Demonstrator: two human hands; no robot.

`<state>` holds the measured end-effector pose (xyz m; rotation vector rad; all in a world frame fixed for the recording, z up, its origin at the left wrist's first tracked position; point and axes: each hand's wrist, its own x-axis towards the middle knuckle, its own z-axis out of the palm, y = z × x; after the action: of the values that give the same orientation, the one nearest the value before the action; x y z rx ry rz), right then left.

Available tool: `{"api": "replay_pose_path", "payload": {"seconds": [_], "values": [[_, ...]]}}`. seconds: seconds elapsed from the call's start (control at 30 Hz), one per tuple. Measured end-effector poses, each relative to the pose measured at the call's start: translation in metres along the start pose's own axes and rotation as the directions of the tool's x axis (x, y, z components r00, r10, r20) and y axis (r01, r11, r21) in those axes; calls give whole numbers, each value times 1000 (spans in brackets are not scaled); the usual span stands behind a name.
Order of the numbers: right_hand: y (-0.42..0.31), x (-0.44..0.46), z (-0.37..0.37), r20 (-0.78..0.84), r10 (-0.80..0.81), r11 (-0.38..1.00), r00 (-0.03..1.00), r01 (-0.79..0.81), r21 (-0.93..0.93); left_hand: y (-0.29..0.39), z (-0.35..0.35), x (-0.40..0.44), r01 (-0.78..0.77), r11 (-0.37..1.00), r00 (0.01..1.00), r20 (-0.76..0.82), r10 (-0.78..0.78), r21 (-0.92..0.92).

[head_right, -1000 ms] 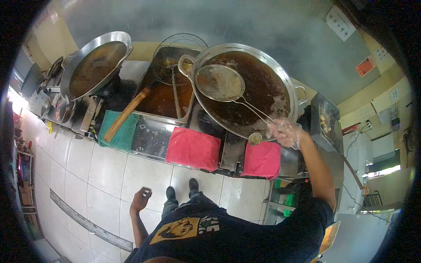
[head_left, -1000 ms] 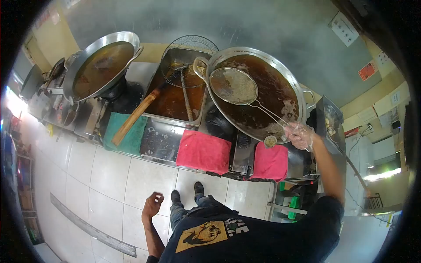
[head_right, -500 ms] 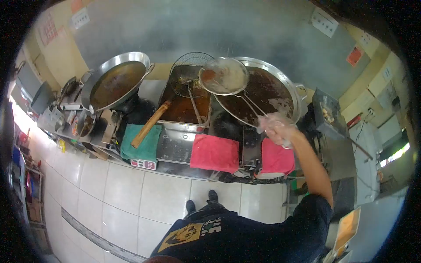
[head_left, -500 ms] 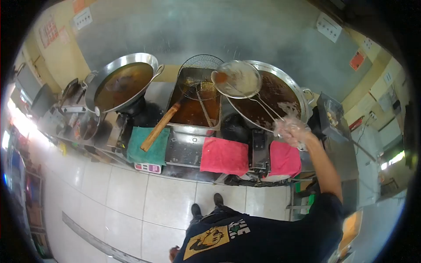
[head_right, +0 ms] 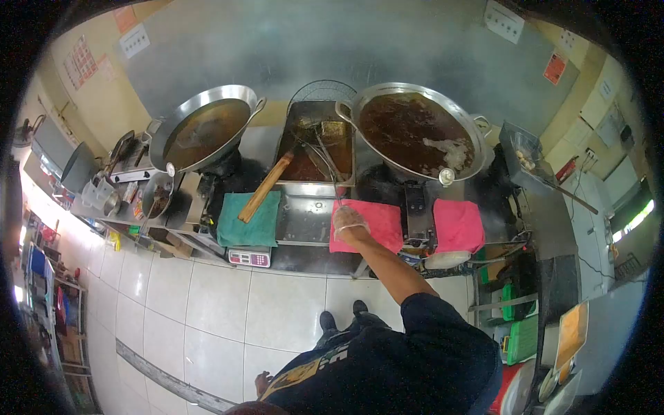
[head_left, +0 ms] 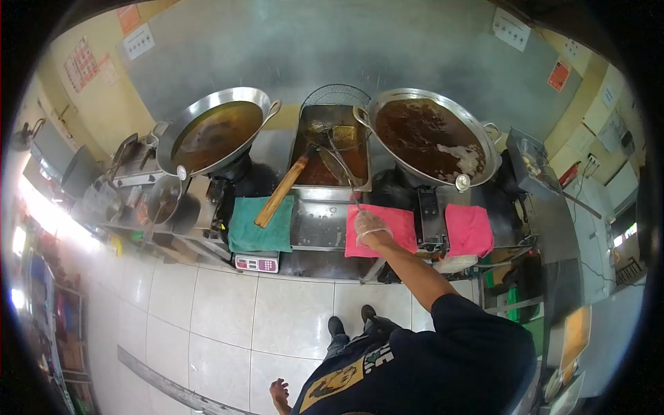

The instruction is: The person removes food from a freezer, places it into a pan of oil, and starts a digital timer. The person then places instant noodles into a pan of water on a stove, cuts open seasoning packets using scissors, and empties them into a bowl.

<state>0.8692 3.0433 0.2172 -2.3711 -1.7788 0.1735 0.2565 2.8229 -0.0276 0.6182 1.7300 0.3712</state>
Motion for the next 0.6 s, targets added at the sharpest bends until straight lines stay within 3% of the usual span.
{"api": "replay_pose_path", "payload": {"seconds": [0.1, 0.17, 0.2, 0.3, 0.37, 0.4, 0.47, 0.5, 0.53, 0.57, 0.6], "values": [[-11, 9, 11, 3, 135, 984, 991, -134, 114, -3, -8, -3, -49, 995, 998, 54, 44, 88], [-20, 14, 4, 152, -80, 996, 985, 73, 54, 6, 4, 6, -30, 990, 992, 128, 12, 137], [-32, 0, -32, 124, -249, 966, 961, 237, 105, 13, 15, 11, -19, 985, 986, 168, -11, 173], [-58, -55, -125, 179, 144, 878, 973, -209, 431, 40, 45, 30, -18, 949, 960, 271, -72, 316], [-16, -102, -153, 269, 77, 872, 960, -196, 449, 66, 68, 39, -48, 917, 945, 316, -87, 395], [21, -127, -150, 193, 27, 906, 981, -106, 410, 77, 82, 42, -67, 902, 938, 336, -89, 426], [121, -198, -152, 4, 228, 853, 974, -202, 482, 94, 115, 46, -107, 877, 927, 367, -82, 468], [181, -235, -155, -112, 412, 782, 904, -288, 554, 100, 134, 46, -120, 871, 922, 378, -80, 477], [241, -272, -161, -235, 661, 638, 713, -369, 676, 105, 154, 43, -134, 866, 921, 383, -70, 481], [288, -312, -183, -333, 880, 414, 338, -206, 887, 109, 175, 38, -145, 863, 920, 386, -62, 484], [336, -329, -207, -374, 925, 366, 75, 101, 925, 112, 199, 30, -159, 861, 921, 387, -47, 482]]}}
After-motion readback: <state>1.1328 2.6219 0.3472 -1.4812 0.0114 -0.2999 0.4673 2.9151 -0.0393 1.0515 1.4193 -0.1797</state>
